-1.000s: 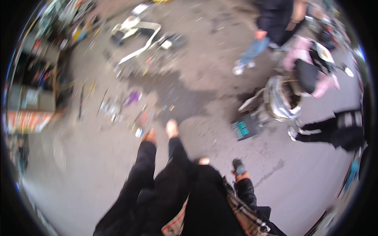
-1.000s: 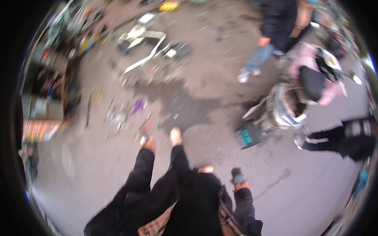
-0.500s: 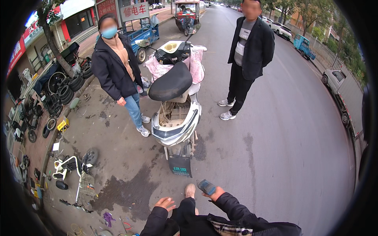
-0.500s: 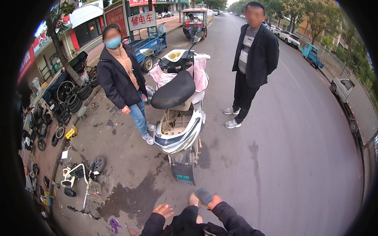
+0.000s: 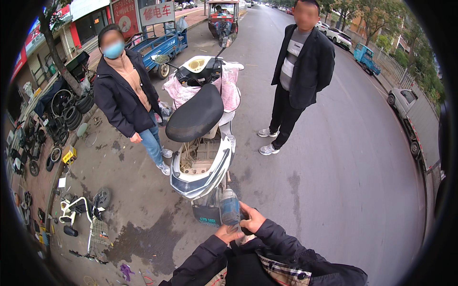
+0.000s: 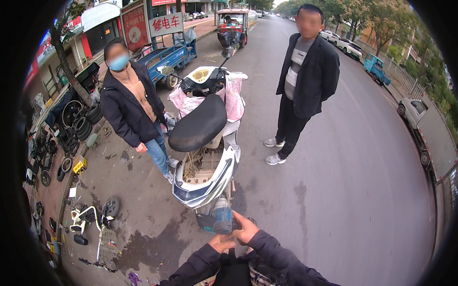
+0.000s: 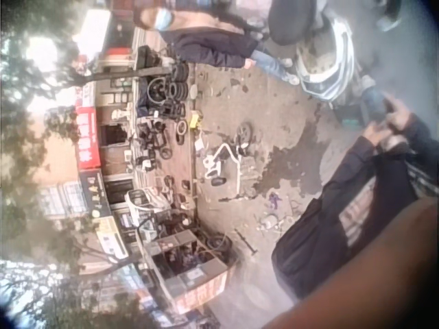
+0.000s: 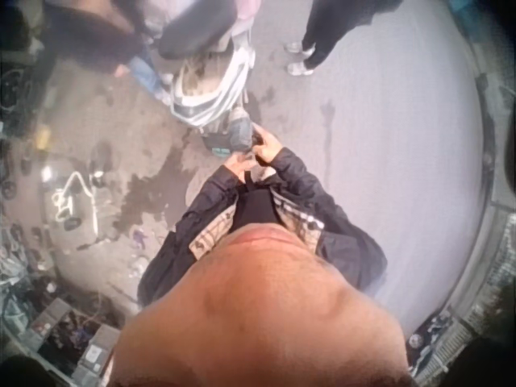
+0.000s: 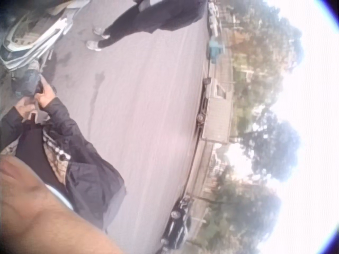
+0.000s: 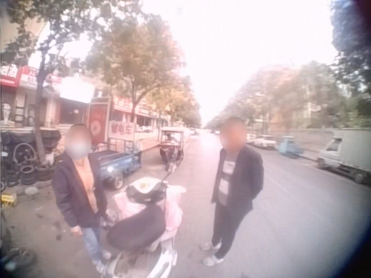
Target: The person uses a cordless impact driver to remove the seat of a white scooter, then unscrews several fasteners inside the seat compartment. A bystander places a plastic bag of items into the compartment while the person continues to work with the driver.
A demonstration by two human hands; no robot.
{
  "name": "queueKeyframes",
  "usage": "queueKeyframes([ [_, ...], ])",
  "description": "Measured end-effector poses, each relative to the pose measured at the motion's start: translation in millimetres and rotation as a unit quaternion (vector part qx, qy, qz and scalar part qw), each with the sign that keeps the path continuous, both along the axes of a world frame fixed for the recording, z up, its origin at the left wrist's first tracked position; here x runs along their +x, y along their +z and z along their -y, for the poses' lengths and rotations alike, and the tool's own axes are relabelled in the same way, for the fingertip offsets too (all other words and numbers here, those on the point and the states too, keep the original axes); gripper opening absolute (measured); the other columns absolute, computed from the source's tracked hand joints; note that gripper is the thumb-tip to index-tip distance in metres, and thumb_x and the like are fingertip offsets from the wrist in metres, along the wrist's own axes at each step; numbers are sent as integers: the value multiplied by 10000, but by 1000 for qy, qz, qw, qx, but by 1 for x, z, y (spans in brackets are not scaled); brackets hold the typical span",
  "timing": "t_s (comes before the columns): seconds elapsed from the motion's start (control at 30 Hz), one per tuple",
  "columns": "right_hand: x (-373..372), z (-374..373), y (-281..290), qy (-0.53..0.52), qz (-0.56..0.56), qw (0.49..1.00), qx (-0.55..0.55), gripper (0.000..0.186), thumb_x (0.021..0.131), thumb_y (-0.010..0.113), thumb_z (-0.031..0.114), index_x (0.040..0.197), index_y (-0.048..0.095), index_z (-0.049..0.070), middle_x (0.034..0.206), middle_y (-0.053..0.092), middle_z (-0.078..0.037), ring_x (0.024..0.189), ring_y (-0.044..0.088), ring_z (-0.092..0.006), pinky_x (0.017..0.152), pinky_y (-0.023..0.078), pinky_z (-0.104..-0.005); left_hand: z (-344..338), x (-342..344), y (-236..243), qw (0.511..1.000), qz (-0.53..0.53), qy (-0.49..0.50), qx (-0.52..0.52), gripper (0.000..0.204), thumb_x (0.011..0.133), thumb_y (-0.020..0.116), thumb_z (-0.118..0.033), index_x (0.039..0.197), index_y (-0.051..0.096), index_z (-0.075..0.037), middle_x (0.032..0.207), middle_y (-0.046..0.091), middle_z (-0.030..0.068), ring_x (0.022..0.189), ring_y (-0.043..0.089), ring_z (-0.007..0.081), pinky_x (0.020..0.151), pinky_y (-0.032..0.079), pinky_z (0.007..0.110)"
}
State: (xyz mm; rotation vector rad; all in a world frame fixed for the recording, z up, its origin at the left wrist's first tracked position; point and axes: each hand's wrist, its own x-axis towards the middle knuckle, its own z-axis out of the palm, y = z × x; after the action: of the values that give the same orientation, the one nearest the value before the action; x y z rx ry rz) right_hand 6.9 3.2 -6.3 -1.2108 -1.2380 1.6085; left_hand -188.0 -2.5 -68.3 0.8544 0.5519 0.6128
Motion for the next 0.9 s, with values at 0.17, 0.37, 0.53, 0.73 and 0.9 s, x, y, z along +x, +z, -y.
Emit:
queueKeyframes([
  [0.17, 47, -41, 5, -2, -39, 999, 36, 879, 809, 584, -85, 1608, 220, -33, 1484, 507, -198, 1390, 481, -242, 1128, 402, -324, -61, 51, 3, 996, -47, 36, 65, 772, 855, 856, -217, 1481, 449, -20, 1419, 554, 110, 1315, 533, 232, 1109, 442, 387],
  [0.37, 130, -93, 5, 32, -20, 999, 28, 886, 860, 678, -45, 1610, 206, -35, 1463, 523, -195, 1349, 524, -253, 1118, 416, -342, -106, 139, 1, 991, -36, 112, 68, 755, 867, 852, -234, 1472, 455, -20, 1375, 579, 97, 1260, 562, 209, 1060, 474, 359],
  [0.53, 193, -124, 9, 76, 22, 995, 64, 856, 868, 704, -18, 1585, 239, -69, 1432, 551, -213, 1279, 589, -276, 1075, 463, -359, -129, 207, 26, 978, -103, 178, 24, 551, 953, 762, -260, 1398, 536, -28, 1338, 599, 85, 1208, 581, 204, 1040, 477, 347],
  [0.73, 221, -179, 2, 133, 83, 987, 43, 833, 858, 726, 20, 1559, 289, -89, 1315, 629, -217, 1199, 641, -256, 1007, 509, -336, -164, 253, 35, 957, -115, 265, -19, 446, 1020, 663, -241, 1395, 548, -28, 1325, 615, 93, 1219, 582, 198, 1046, 471, 351],
  [0.9, 232, -231, -15, 153, 44, 987, -2, 813, 859, 739, 63, 1545, 327, -82, 1336, 626, -261, 1222, 644, -284, 1024, 494, -337, -207, 268, -4, 950, -70, 292, -86, 421, 1017, 668, -244, 1366, 565, -34, 1317, 605, 89, 1201, 579, 187, 1006, 492, 353],
])
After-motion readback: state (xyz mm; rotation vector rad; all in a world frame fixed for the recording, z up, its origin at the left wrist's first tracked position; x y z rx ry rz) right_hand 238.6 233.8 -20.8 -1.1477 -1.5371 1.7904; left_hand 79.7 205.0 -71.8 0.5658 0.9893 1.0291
